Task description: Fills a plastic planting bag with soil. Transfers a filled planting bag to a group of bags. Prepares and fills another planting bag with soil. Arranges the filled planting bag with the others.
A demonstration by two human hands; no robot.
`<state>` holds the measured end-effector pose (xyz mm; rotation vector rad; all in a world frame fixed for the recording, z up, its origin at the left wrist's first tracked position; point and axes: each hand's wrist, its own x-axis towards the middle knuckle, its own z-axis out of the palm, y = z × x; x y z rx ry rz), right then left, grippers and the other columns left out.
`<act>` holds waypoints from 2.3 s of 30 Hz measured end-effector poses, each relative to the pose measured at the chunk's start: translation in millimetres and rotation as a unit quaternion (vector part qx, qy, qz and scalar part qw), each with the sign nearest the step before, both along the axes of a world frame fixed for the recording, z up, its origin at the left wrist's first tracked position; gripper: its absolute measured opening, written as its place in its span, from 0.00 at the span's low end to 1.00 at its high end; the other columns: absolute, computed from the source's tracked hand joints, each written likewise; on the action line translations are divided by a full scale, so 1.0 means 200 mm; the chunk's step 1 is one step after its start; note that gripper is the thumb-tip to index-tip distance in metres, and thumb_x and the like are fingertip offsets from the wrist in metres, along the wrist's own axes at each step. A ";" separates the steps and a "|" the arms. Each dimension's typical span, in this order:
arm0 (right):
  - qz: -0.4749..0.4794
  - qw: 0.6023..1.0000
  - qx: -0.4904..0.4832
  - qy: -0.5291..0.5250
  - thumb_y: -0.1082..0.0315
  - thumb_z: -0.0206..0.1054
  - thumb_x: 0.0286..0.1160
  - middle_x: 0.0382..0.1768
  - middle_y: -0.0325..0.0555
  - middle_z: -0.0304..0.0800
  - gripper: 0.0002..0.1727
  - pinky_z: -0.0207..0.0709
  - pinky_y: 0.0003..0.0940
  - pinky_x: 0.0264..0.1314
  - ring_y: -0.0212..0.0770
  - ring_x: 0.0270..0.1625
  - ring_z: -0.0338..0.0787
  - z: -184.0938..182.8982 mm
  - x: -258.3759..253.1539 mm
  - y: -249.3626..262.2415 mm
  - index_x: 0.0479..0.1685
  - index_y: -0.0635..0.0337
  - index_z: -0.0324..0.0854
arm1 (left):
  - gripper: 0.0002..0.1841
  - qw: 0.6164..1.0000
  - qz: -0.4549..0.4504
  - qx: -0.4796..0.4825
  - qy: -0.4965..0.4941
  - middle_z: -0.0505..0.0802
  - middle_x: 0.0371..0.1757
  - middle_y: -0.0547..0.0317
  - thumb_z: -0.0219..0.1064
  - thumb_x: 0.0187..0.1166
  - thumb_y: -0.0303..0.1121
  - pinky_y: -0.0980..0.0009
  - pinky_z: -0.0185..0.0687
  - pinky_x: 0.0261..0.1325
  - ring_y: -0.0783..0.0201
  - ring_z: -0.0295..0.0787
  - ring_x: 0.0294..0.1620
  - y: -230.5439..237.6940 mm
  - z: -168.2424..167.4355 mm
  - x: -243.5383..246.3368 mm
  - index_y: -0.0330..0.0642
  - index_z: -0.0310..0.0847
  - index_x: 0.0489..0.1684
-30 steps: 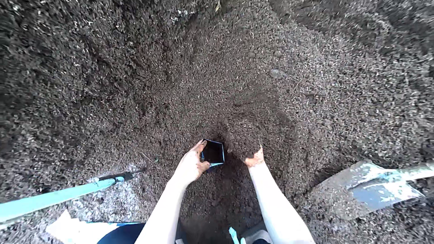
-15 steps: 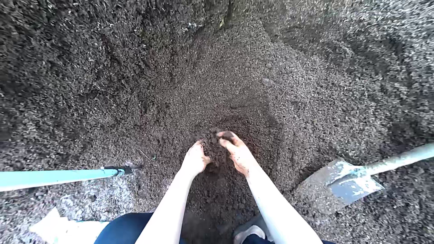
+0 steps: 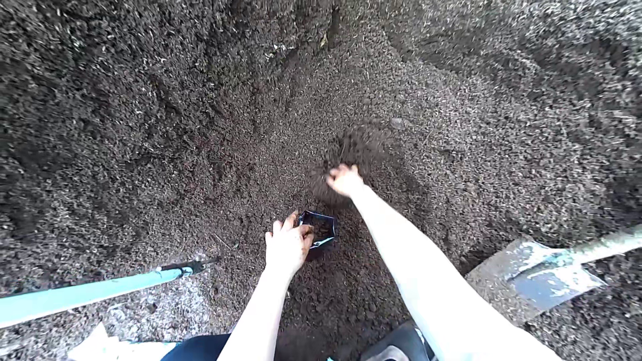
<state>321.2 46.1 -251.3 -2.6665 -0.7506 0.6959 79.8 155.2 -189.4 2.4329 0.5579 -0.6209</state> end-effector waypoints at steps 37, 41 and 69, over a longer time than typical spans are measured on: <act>-0.263 0.676 0.534 0.434 0.43 0.38 0.94 0.55 0.44 0.90 0.29 0.88 0.40 0.54 0.38 0.54 0.91 0.25 -0.82 -0.12 0.73 0.50 0.75 | 0.38 0.979 0.136 -0.143 -0.050 0.81 0.78 0.37 0.75 0.73 0.32 0.41 0.68 0.82 0.43 0.78 0.80 0.09 0.04 -0.08 0.35 0.63 0.86; -0.179 0.870 0.367 0.277 0.57 0.54 0.93 0.78 0.48 0.76 0.21 0.77 0.55 0.70 0.48 0.76 0.79 0.52 -0.83 -0.05 0.80 0.48 0.72 | 0.33 0.978 0.154 -0.137 -0.036 0.83 0.73 0.31 0.75 0.76 0.35 0.41 0.69 0.80 0.40 0.79 0.77 0.12 0.04 -0.17 0.29 0.69 0.78; 0.158 0.980 -0.011 0.118 0.54 0.59 0.90 0.67 0.66 0.85 0.25 0.73 0.62 0.77 0.63 0.73 0.83 0.10 -1.51 0.30 0.71 0.65 0.78 | 0.40 0.959 0.265 -0.067 -0.079 0.65 0.94 0.55 0.65 0.79 0.29 0.43 0.64 0.87 0.50 0.69 0.89 0.19 -0.21 -1.05 0.47 0.53 0.95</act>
